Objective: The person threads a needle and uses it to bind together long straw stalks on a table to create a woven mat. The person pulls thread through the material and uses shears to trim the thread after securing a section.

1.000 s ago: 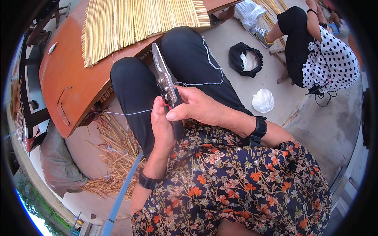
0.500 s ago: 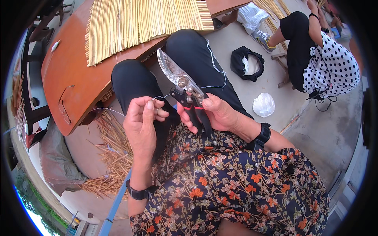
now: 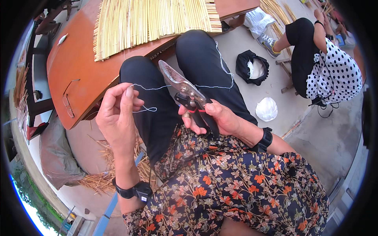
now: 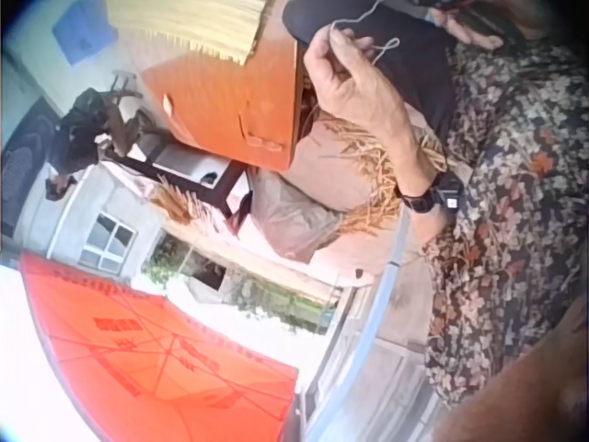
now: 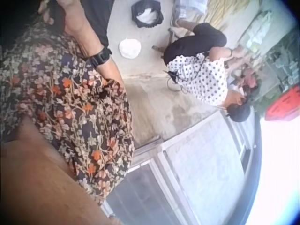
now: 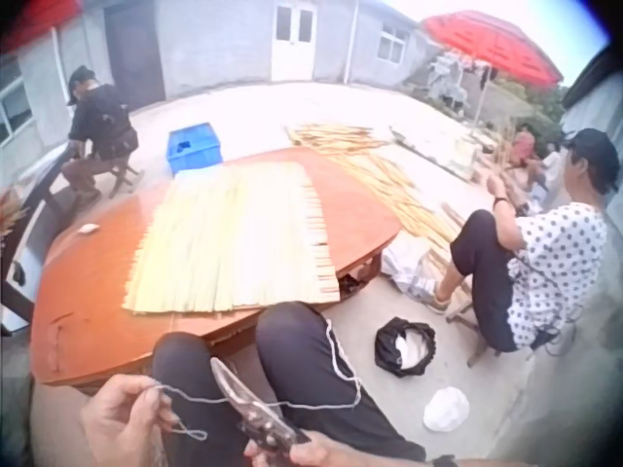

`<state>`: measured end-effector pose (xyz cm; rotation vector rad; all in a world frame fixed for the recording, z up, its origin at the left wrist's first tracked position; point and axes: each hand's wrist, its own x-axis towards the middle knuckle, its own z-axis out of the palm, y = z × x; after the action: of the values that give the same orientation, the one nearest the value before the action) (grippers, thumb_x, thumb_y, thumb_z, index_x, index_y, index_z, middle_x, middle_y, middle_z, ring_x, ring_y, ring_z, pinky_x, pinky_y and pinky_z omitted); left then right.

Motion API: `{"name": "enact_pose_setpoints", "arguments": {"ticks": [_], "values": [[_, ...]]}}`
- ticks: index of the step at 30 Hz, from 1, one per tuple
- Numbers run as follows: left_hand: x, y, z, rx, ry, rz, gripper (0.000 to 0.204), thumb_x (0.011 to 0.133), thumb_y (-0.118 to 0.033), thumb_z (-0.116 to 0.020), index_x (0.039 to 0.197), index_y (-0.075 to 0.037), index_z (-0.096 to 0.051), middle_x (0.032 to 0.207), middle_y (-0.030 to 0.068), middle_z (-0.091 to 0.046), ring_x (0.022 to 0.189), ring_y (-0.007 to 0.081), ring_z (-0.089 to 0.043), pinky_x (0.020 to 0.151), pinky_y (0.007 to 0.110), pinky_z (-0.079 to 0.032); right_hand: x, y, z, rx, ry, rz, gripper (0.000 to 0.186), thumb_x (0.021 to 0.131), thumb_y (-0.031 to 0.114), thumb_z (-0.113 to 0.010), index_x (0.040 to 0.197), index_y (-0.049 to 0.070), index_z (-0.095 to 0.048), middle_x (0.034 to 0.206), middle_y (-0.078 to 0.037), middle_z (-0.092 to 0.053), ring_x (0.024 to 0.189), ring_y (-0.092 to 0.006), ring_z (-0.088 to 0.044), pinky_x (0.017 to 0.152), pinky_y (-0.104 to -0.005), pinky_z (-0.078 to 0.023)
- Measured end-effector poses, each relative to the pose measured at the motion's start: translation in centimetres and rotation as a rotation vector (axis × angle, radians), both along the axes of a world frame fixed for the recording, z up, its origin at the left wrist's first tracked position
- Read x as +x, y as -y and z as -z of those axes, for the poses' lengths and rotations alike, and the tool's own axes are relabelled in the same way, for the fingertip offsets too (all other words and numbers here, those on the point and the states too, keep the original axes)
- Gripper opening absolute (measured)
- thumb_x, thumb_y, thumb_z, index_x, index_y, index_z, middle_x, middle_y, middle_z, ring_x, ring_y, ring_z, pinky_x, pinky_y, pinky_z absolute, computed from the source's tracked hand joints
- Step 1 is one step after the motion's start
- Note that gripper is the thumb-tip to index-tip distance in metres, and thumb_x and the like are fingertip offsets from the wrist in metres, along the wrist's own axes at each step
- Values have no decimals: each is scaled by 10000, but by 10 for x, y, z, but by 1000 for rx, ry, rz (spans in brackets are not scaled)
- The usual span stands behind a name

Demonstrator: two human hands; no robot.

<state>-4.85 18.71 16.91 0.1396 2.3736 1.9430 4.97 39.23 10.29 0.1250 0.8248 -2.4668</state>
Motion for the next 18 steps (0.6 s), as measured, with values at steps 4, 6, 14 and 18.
{"name": "enact_pose_setpoints", "arguments": {"ticks": [4,6,14,18], "values": [[-7,7,-6,-189,-138,32,126,929,-61,-620,1011,30,-651,841,22,-624,678,53,-575,607,180,-458,-2,-1,-8,188,-48,-66,683,867,547,-569,1198,-48,-520,902,-117,-634,590,-101,-551,573,-207,-467],[-10,5,-10,-219,-169,46,115,922,-46,-625,1003,29,-656,836,15,-619,676,46,-564,607,176,-453,-2,0,-8,246,-62,-83,670,867,547,-541,1181,-44,-529,890,-108,-631,592,-98,-549,570,-209,-452],[-13,-5,-13,-294,-298,49,43,875,21,-634,909,26,-660,792,18,-608,673,76,-584,625,207,-476,-8,3,-19,406,-155,-146,746,873,632,-487,1192,-41,-530,905,-90,-625,597,-95,-544,584,-215,-442],[-15,-3,-11,56,-7,40,84,947,-34,-546,987,29,-585,1063,154,-640,816,168,-669,713,263,-555,-6,4,-13,339,-215,-106,697,937,580,-391,1186,-60,-507,859,-85,-607,610,-90,-541,555,-217,-422]]}}
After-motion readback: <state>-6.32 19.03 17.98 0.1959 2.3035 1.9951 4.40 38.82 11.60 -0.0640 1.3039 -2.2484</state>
